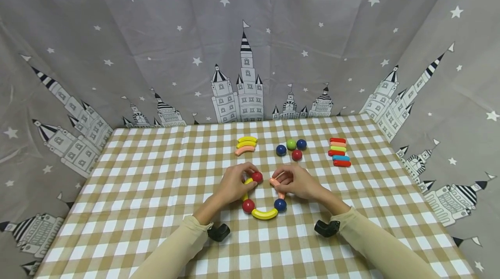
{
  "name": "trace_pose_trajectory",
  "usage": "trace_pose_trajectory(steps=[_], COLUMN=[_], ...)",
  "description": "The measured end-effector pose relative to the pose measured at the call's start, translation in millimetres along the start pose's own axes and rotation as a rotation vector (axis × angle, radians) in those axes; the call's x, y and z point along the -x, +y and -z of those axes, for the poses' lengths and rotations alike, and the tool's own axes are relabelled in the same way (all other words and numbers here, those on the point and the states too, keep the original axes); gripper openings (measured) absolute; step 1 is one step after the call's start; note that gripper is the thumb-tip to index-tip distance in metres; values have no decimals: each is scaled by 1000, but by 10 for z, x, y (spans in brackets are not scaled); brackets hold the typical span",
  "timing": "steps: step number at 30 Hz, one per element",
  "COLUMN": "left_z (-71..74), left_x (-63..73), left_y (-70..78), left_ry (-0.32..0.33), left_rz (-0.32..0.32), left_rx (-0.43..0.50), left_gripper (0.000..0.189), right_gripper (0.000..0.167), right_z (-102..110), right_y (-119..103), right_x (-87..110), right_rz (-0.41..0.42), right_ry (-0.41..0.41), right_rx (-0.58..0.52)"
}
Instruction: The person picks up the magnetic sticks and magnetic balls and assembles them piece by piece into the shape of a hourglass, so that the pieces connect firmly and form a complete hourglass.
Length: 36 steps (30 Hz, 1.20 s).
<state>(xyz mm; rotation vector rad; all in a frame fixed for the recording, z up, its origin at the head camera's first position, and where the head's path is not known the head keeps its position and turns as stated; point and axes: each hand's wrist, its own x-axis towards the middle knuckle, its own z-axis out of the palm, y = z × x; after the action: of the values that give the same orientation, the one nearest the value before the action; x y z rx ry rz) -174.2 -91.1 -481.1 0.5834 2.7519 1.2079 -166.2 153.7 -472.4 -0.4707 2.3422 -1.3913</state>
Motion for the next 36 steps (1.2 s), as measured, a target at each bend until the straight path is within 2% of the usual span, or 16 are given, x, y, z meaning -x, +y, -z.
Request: trace_pose_trajectory(steps=[8,20,31,36], left_z=[3,6,7,-3], left_x=[5,-8,-9,-16], left_y=[-9,-8,-13,-23], left_ry=[2,-6,-20,-27], left_rz=[-20,-26,-39,-50], left_rx=[-8,-7,-6,6], left_gripper=[27,25,24,25], right_gripper=[25,20,18,18], right_z=[-46,-20,-15,-18], right_y=[-8,-14,-32,-37], right_x=[24,-41,-136,-162], right_rz=[-17,19,-40,-3], right_ry=[21,23,54,55], right_rx=[-29,58,98,107])
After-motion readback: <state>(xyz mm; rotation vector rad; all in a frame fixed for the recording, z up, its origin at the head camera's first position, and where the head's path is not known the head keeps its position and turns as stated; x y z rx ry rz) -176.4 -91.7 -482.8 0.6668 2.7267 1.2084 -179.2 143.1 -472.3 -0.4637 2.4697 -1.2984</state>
